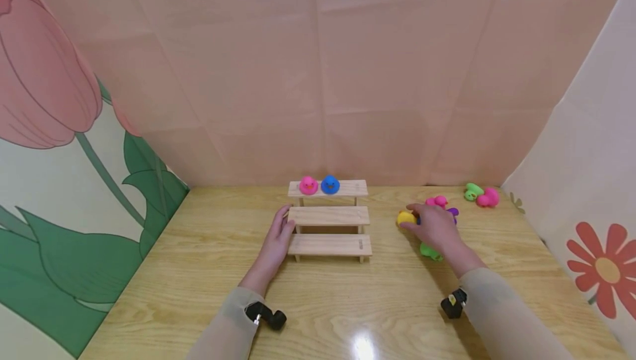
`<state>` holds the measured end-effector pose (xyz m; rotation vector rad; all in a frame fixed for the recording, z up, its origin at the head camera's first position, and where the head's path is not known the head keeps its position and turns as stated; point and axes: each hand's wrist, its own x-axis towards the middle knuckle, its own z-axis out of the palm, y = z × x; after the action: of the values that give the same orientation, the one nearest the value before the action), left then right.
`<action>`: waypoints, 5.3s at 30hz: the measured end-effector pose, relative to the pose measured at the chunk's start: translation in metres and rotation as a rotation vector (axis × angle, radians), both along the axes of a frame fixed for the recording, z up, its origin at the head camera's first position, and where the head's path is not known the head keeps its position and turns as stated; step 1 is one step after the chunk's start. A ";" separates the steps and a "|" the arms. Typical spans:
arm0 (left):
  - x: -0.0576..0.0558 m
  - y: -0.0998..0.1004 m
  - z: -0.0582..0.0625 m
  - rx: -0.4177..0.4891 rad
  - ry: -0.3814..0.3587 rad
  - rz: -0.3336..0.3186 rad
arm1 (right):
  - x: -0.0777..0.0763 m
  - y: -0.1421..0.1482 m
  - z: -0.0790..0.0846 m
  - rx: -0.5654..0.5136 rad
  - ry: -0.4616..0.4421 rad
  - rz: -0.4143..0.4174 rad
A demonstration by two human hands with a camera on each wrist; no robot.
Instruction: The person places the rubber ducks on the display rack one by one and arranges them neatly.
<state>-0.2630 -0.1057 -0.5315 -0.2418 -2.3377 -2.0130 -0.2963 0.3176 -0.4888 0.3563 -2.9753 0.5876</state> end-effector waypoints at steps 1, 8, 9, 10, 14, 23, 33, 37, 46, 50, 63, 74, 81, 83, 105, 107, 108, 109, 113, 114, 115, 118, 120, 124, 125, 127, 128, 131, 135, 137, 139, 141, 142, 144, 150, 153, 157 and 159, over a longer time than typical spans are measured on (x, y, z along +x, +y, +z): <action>0.000 0.000 0.000 -0.001 0.000 -0.001 | 0.000 0.000 0.000 0.001 0.003 0.001; 0.001 -0.001 0.000 -0.010 -0.003 -0.009 | 0.000 -0.002 -0.001 0.002 -0.006 0.002; 0.001 -0.001 0.000 -0.012 -0.005 -0.008 | 0.000 -0.003 -0.002 0.002 -0.010 0.001; 0.001 0.000 0.000 -0.013 -0.006 -0.006 | 0.000 -0.003 -0.002 0.001 -0.012 0.000; 0.002 0.001 0.001 -0.007 0.007 -0.003 | 0.000 -0.003 -0.003 -0.004 -0.017 -0.003; 0.002 0.002 0.002 0.017 0.023 0.000 | 0.004 -0.007 -0.001 -0.061 0.055 0.013; 0.002 0.000 0.003 0.001 0.002 -0.006 | 0.010 -0.020 0.013 -0.140 0.173 0.026; 0.003 -0.001 0.003 -0.006 -0.005 -0.009 | 0.012 -0.027 0.019 -0.161 0.236 0.026; 0.004 0.000 0.005 -0.003 -0.004 -0.004 | 0.018 -0.044 0.030 -0.242 0.345 0.008; 0.004 0.000 0.006 0.005 -0.003 -0.013 | 0.020 -0.051 0.035 -0.280 0.377 0.009; 0.003 0.001 0.007 0.009 -0.009 -0.012 | 0.016 -0.065 0.044 -0.330 0.419 0.024; 0.004 -0.001 0.005 0.013 -0.012 -0.016 | 0.010 -0.084 0.051 -0.369 0.406 0.049; 0.002 -0.001 0.002 0.009 -0.020 -0.002 | 0.002 -0.095 0.053 -0.357 0.407 0.049; 0.002 -0.001 0.001 0.009 -0.017 -0.001 | 0.001 -0.098 0.053 -0.359 0.396 0.051; 0.002 -0.001 0.002 0.008 -0.017 -0.007 | -0.009 -0.110 0.050 -0.383 0.350 0.077; 0.002 -0.001 0.002 0.004 -0.021 -0.005 | -0.008 -0.109 0.049 -0.393 0.344 0.085; 0.002 -0.001 0.002 0.003 -0.023 -0.004 | -0.007 -0.108 0.049 -0.400 0.339 0.090; 0.002 -0.001 0.002 0.002 -0.024 -0.002 | -0.007 -0.108 0.048 -0.409 0.329 0.094; 0.003 -0.002 0.003 -0.004 -0.026 0.003 | -0.004 -0.106 0.046 -0.428 0.277 0.098; 0.003 -0.002 0.003 -0.005 -0.026 0.003 | -0.004 -0.106 0.046 -0.432 0.265 0.098; 0.003 -0.002 0.003 -0.008 -0.027 0.004 | -0.003 -0.106 0.045 -0.434 0.254 0.096; 0.003 -0.002 0.003 -0.007 -0.027 0.003 | -0.003 -0.107 0.044 -0.432 0.242 0.092; 0.003 -0.002 0.003 -0.008 -0.028 0.004 | -0.003 -0.107 0.044 -0.430 0.242 0.094; 0.003 -0.001 0.003 -0.006 -0.024 -0.002 | -0.005 -0.108 0.044 -0.412 0.255 0.107; 0.003 -0.001 0.003 -0.007 -0.023 -0.002 | -0.005 -0.107 0.044 -0.407 0.255 0.108; 0.003 0.000 0.003 -0.011 -0.021 -0.002 | -0.005 -0.107 0.045 -0.402 0.246 0.111; 0.002 0.000 0.003 -0.013 -0.021 -0.001 | -0.005 -0.107 0.046 -0.404 0.237 0.113; 0.003 -0.001 0.003 -0.017 -0.019 0.003 | -0.006 -0.109 0.047 -0.413 0.202 0.123; 0.004 -0.001 0.003 -0.015 -0.025 0.005 | -0.011 -0.112 0.049 -0.412 0.183 0.141; 0.003 -0.001 0.003 -0.017 -0.029 0.006 | -0.013 -0.113 0.049 -0.401 0.184 0.142; 0.003 -0.001 0.003 -0.019 -0.027 0.008 | -0.014 -0.114 0.049 -0.393 0.185 0.141; 0.002 -0.001 0.003 -0.017 -0.025 0.008 | -0.015 -0.115 0.050 -0.391 0.184 0.138; 0.002 0.000 0.003 -0.015 -0.023 0.007 | -0.015 -0.114 0.050 -0.389 0.184 0.134; 0.001 0.000 0.004 -0.007 -0.019 0.004 | -0.016 -0.114 0.051 -0.390 0.185 0.130; 0.001 0.000 0.004 0.005 -0.016 0.003 | -0.018 -0.115 0.051 -0.386 0.194 0.129; 0.001 0.000 0.003 0.004 -0.016 0.003 | -0.020 -0.115 0.049 -0.383 0.203 0.129; 0.003 0.000 0.003 0.001 -0.016 0.001 | -0.022 -0.115 0.047 -0.388 0.213 0.133; 0.003 -0.001 0.003 -0.002 -0.015 -0.001 | -0.021 -0.116 0.047 -0.392 0.208 0.134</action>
<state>-0.2600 -0.1063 -0.5283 -0.2278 -2.3489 -2.0203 -0.3176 0.2020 -0.4418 0.5436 -2.5747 1.0523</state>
